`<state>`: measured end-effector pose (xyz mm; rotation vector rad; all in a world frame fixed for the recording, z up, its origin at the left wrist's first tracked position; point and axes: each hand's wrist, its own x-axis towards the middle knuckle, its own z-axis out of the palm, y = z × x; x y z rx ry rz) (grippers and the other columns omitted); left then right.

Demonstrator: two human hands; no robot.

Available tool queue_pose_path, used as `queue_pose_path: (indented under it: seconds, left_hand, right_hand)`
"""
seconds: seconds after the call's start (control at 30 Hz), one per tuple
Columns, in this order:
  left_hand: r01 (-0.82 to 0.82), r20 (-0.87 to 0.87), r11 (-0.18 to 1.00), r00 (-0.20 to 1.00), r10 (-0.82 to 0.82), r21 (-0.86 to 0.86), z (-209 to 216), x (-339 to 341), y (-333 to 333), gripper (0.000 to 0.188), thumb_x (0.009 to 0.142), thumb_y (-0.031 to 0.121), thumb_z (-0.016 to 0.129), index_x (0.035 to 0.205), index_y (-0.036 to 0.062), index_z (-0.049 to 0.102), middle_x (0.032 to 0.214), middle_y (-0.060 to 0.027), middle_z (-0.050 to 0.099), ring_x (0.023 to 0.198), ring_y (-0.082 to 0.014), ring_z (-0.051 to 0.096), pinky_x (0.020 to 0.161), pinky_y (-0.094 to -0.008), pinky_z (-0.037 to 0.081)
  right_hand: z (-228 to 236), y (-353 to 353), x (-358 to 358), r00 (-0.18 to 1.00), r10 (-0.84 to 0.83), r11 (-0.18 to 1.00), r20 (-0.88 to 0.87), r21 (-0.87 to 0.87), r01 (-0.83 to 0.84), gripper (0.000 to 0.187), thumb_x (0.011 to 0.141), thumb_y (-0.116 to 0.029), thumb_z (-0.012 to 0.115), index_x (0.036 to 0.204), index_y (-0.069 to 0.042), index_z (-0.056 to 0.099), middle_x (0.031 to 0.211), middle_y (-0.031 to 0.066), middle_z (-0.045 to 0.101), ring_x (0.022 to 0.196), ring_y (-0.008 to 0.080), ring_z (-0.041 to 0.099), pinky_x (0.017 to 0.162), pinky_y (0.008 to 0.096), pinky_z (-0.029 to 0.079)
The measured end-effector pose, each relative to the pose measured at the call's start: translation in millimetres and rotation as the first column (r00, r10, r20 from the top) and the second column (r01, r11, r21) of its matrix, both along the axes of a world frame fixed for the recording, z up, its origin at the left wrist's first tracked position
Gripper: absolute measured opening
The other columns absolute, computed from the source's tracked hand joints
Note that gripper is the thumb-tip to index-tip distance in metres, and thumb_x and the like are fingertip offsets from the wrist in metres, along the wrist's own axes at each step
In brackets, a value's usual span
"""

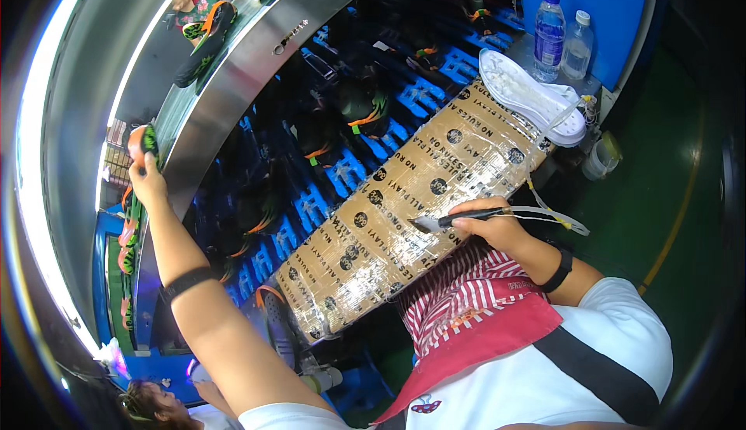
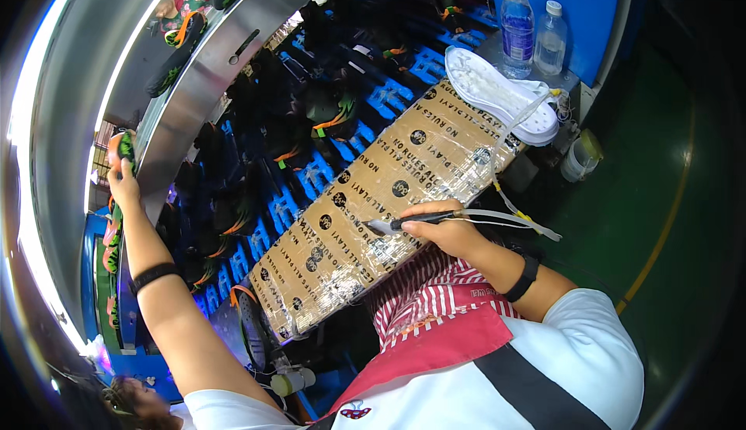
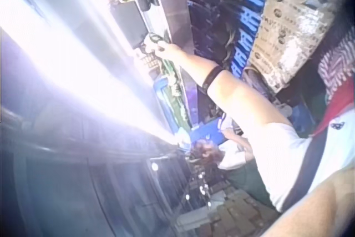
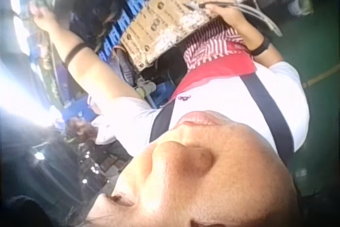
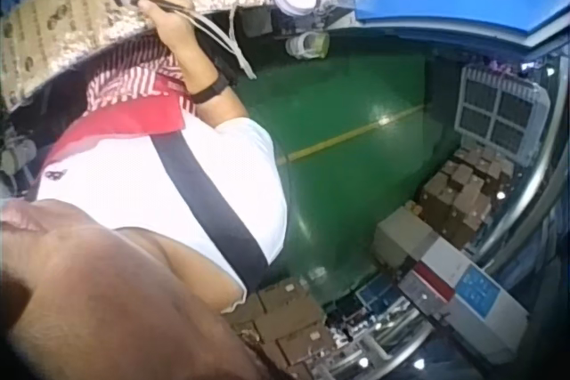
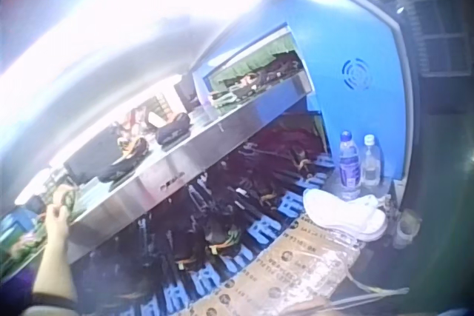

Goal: The person is applying adhesive or sealant to the edges of shoe soles using a specialized application tool.

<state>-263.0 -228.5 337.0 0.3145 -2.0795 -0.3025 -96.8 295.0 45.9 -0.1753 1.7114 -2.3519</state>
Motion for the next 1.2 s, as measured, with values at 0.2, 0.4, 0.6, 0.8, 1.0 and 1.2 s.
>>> queue_pose_path:
  seconds: [0.2, 0.4, 0.6, 0.8, 1.0, 1.2]
  left_hand:
    - [0.732, -0.489, 0.473, 0.68, -0.547, 0.49, -26, 98, 89, 0.037, 0.095, 0.023, 0.046, 0.126, 0.0098, 0.034, 0.123, -0.0191, 0.047, 0.107, -0.0392, 0.054, 0.074, -0.0356, 0.052]
    - [0.874, -0.714, 0.2, 0.478, -0.511, 0.443, -48, 150, 142, 0.045, 0.094, 0.032, 0.032, 0.13, 0.0054, 0.039, 0.132, -0.023, 0.042, 0.115, -0.0441, 0.047, 0.081, -0.0453, 0.053]
    - [0.585, -0.94, -0.743, 0.115, -0.323, 0.327, -78, 100, 129, 0.073, 0.081, 0.032, 0.054, 0.135, -0.0055, 0.022, 0.14, -0.0349, 0.017, 0.129, -0.0473, 0.024, 0.098, -0.0542, 0.038]
    - [0.636, -0.858, -0.708, -0.137, -0.495, 0.307, -111, 103, 188, 0.082, 0.074, 0.034, 0.06, 0.135, -0.0072, 0.022, 0.139, -0.0272, 0.025, 0.129, -0.0401, 0.029, 0.102, -0.055, 0.033]
    - [0.659, -0.895, -0.646, 0.094, -0.436, 0.384, -210, 158, 224, 0.077, 0.08, 0.065, 0.048, 0.134, 0.0106, 0.036, 0.115, -0.0197, 0.05, 0.105, -0.0347, 0.05, 0.085, -0.0431, 0.048]
    - [0.355, -0.801, -0.766, 0.502, -0.327, 0.536, -265, 213, 258, 0.081, 0.085, 0.069, 0.024, 0.114, 0.0005, 0.053, 0.1, -0.0238, 0.059, 0.092, -0.0422, 0.057, 0.074, -0.0495, 0.051]
  right_hand:
    - [-5, 11, -8, 0.999, -0.047, 0.999, -0.016, -0.026, 0.047, 0.021, 0.078, -0.006, 0.067, 0.097, 0.003, 0.066, 0.078, 0.0072, 0.066, 0.067, 0.0087, 0.06, 0.062, 0.0209, 0.049]
    - [-8, -4, -6, 0.999, 0.036, 0.999, 0.027, -0.016, -0.036, 0.02, 0.078, -0.007, 0.067, 0.096, 0.002, 0.066, 0.075, 0.0058, 0.065, 0.064, 0.0071, 0.059, 0.059, 0.0201, 0.047]
    - [2, -8, 1, 0.998, 0.046, 0.997, -0.043, 0.061, -0.044, 0.019, 0.078, -0.007, 0.067, 0.095, 0.0, 0.068, 0.073, 0.0038, 0.065, 0.063, 0.0068, 0.058, 0.058, 0.0198, 0.046]
    - [7, 5, 8, 0.999, -0.032, 0.999, 0.02, -0.01, 0.032, 0.022, 0.079, -0.006, 0.066, 0.099, 0.002, 0.065, 0.075, 0.0058, 0.065, 0.064, 0.0081, 0.058, 0.06, 0.0202, 0.047]
    - [9, 14, 7, 1.0, -0.014, 1.0, -0.006, -0.023, 0.014, 0.022, 0.079, -0.003, 0.066, 0.1, 0.003, 0.064, 0.079, 0.0067, 0.066, 0.069, 0.0094, 0.06, 0.065, 0.0203, 0.048]
    - [21, 7, 0, 0.998, 0.059, 0.995, -0.025, -0.085, -0.061, 0.021, 0.078, -0.002, 0.065, 0.098, 0.005, 0.063, 0.081, 0.0098, 0.066, 0.071, 0.0112, 0.063, 0.066, 0.0214, 0.051]
